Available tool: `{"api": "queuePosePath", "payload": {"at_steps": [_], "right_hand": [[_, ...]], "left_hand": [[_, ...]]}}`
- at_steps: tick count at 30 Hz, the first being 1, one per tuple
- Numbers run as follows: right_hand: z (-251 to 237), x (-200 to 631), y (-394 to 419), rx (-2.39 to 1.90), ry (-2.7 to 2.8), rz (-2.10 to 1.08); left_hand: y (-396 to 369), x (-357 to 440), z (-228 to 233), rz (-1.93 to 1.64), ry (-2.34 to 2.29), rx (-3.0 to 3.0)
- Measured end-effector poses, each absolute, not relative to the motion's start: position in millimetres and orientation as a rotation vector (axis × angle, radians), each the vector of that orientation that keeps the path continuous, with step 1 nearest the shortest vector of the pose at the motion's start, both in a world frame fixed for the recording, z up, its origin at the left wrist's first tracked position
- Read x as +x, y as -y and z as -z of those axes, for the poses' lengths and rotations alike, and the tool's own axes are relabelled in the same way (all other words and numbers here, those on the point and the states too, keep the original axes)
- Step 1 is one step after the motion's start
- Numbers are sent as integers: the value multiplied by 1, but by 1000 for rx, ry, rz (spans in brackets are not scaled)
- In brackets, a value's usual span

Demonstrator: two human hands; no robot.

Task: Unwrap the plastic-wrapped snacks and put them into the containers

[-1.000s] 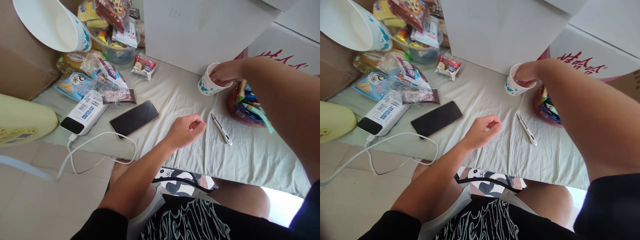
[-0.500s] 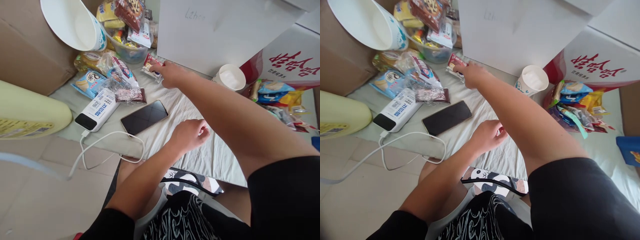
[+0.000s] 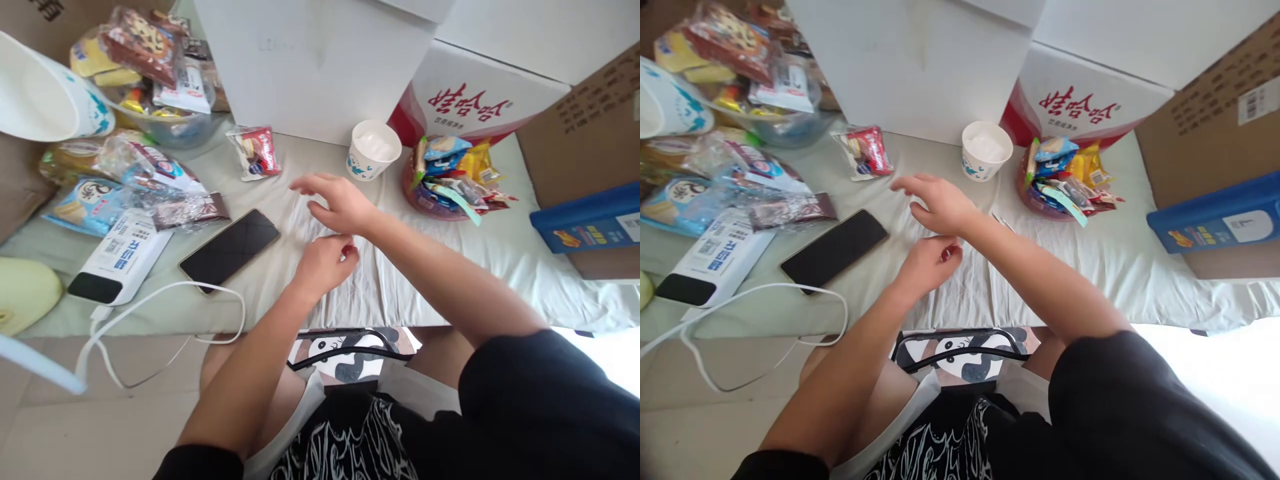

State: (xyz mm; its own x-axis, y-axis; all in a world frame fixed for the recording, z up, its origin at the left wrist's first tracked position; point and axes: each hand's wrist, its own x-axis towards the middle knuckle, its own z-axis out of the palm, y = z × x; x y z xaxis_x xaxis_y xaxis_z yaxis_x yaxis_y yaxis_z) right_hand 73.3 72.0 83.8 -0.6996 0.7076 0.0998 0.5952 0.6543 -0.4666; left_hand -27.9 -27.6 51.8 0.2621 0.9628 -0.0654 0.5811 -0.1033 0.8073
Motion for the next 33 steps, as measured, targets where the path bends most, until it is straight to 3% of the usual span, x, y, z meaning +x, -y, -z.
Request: {"api": "queuePosePath", "payload": {"at_steps": [3, 6, 10, 15, 22, 33], "right_hand": [[-88, 149, -15, -1272, 2010, -758], [-76, 226, 25, -1439, 1286, -709], [-57, 305, 25, -1575, 763, -830], [-52, 347, -22, -1613, 666, -1174], [-60, 343, -60, -1538, 671, -1429], [-70, 414, -33, -1596, 451, -1305]], "left_hand": [[26, -25, -47, -628, -1415, 1771], [23, -20, -42, -652, -1371, 1723], [12, 0, -37, -758, -1311, 1493], [-30, 58, -48, -886, -1314, 1281], [-104, 132, -69, -946, -1403, 1085], [-118, 206, -57, -734, -1175, 1409]]}}
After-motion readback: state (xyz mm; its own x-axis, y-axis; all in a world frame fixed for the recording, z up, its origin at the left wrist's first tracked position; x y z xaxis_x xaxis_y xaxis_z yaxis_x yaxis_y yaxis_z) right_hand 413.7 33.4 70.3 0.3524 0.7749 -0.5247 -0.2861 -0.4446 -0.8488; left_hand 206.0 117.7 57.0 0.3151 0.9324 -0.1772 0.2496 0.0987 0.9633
